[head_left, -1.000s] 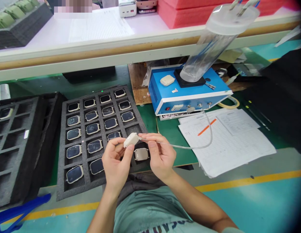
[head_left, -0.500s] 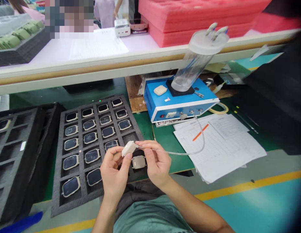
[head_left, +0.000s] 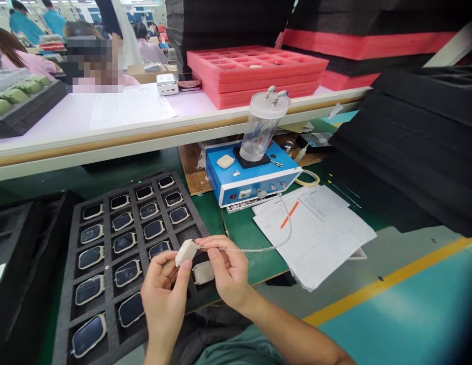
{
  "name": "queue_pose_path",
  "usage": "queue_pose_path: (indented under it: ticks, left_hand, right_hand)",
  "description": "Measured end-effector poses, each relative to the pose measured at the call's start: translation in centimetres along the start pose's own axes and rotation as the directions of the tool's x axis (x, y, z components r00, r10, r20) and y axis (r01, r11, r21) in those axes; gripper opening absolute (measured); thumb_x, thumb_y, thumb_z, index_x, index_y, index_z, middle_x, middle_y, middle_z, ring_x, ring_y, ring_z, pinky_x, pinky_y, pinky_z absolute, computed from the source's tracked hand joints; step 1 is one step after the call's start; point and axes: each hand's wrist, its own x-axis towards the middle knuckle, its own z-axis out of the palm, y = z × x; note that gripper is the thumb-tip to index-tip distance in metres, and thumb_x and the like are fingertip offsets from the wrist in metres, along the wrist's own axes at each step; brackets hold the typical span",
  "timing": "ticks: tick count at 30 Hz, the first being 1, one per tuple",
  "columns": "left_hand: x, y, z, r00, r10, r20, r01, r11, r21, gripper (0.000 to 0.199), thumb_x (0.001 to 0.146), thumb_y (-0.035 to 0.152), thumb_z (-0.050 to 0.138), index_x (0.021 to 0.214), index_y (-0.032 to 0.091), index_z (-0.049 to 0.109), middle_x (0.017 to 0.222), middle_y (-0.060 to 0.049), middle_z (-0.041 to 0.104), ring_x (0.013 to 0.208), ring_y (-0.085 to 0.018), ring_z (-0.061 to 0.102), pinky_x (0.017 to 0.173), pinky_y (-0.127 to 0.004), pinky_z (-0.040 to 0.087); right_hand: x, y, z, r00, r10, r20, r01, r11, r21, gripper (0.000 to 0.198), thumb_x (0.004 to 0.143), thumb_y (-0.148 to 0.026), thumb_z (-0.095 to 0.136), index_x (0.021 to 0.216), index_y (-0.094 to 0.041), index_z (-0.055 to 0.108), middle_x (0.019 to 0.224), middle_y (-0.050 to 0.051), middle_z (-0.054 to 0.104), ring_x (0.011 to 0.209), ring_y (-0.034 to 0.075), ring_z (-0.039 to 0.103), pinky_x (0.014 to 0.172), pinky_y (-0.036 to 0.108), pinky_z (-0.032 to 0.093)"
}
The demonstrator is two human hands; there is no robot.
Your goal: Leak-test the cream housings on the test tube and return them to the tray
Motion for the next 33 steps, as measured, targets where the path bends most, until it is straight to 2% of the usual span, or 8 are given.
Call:
queue_pose_path:
  ticks: [6, 19, 33]
  left_hand:
    - [-0.06, 0.0, -0.03, 0.999, -0.03, 0.014, 0.03, 1.0, -0.006, 0.036, 0.076, 0.038, 0.089, 0.096, 0.018, 0.067, 0.091, -0.012, 0.085, 0.083, -0.026, 0.084, 0.073, -0.028, 0.068]
    - [-0.43, -0.07, -0.19, 0.998, -0.057, 0.031, 0.057, 0.998, -0.007, 0.034, 0.079, 0.037, 0.087, 0.098, 0.019, 0.065, 0.092, -0.01, 0.085, 0.08, -0.02, 0.083, 0.071, -0.023, 0.065]
    - [-0.34, -0.17, -0.18, 0.996, -0.081, 0.033, 0.082, 0.997, -0.016, 0.036, 0.079, 0.04, 0.088, 0.098, 0.019, 0.066, 0.095, -0.011, 0.084, 0.084, -0.023, 0.083, 0.074, -0.026, 0.066]
  right_hand:
    - [-0.08, 0.13, 0.07, 1.0, 0.011, 0.001, -0.011, 1.0, 0.007, 0.021, 0.108, -0.02, 0.055, 0.112, -0.027, 0.074, 0.108, 0.007, 0.078, 0.104, 0.021, 0.076, 0.088, 0.037, 0.065]
    - [-0.26, 0.08, -0.04, 1.0, 0.02, 0.0, -0.02, 1.0, -0.012, 0.02, 0.108, -0.021, 0.054, 0.11, -0.026, 0.074, 0.107, 0.008, 0.078, 0.103, 0.022, 0.076, 0.087, 0.039, 0.066]
    - [-0.33, 0.08, 0.07, 0.999, 0.039, -0.004, -0.039, 0.999, 0.008, 0.021, 0.108, -0.021, 0.054, 0.11, -0.026, 0.074, 0.107, 0.008, 0.077, 0.103, 0.022, 0.076, 0.087, 0.038, 0.066]
